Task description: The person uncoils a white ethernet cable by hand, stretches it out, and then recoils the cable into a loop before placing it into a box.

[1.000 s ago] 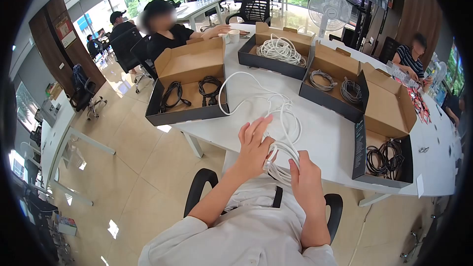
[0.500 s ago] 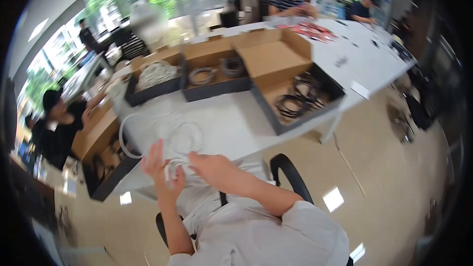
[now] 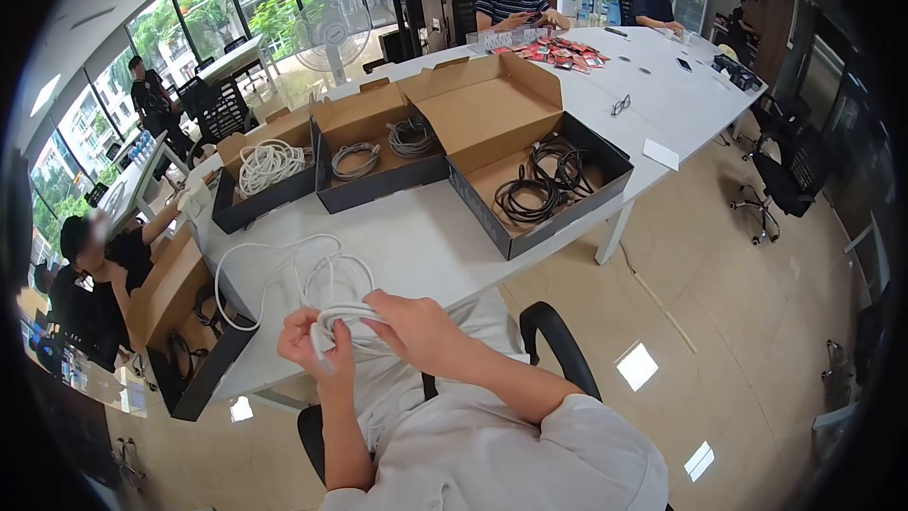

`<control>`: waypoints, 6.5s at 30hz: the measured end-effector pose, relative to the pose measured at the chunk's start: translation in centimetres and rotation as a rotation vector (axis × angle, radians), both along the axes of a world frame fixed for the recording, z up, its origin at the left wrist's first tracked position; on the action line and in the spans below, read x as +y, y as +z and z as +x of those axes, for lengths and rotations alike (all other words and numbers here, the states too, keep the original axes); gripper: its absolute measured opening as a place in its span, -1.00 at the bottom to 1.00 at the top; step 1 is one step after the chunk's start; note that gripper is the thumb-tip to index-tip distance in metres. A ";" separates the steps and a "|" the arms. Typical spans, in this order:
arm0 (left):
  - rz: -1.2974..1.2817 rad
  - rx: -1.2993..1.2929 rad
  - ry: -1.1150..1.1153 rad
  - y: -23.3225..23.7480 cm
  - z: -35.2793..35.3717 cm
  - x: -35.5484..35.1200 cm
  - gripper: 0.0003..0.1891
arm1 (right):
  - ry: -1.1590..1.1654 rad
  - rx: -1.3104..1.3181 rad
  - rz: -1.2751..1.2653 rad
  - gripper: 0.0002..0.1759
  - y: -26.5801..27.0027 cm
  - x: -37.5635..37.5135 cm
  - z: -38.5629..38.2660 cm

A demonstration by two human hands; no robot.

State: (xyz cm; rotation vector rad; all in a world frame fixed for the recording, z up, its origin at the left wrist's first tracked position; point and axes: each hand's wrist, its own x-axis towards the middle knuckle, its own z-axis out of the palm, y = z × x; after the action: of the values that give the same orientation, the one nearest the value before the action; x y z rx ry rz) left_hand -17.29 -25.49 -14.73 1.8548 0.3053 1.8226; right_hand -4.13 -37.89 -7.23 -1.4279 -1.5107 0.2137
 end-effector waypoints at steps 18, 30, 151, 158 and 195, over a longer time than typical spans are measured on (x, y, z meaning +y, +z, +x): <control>-0.911 -0.028 -0.951 1.9 0.4 0.7 -0.71 | 0.495 0.565 -0.104 -0.02 7.1 4.0 12.3; -1.060 -0.548 -1.200 4.6 -1.2 2.9 -0.72 | 0.432 0.575 -0.235 -0.64 5.5 2.0 10.1; -0.886 0.012 -1.226 4.8 -5.2 -3.5 -0.54 | 0.116 0.130 -0.125 -0.80 2.0 2.3 -0.3; -0.948 0.053 -0.730 4.0 -3.7 -4.0 -0.63 | 0.191 0.261 -0.201 -0.84 2.8 2.0 -0.2; -0.081 0.633 0.246 5.5 -4.2 -0.8 -0.65 | 0.276 0.718 -0.214 -0.91 2.0 1.9 1.7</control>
State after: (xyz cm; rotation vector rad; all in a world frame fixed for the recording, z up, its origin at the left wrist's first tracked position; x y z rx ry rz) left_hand -21.49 -26.24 -9.20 2.3769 0.8467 1.2834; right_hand -2.45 -36.00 -5.25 -1.1137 -1.0883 0.9719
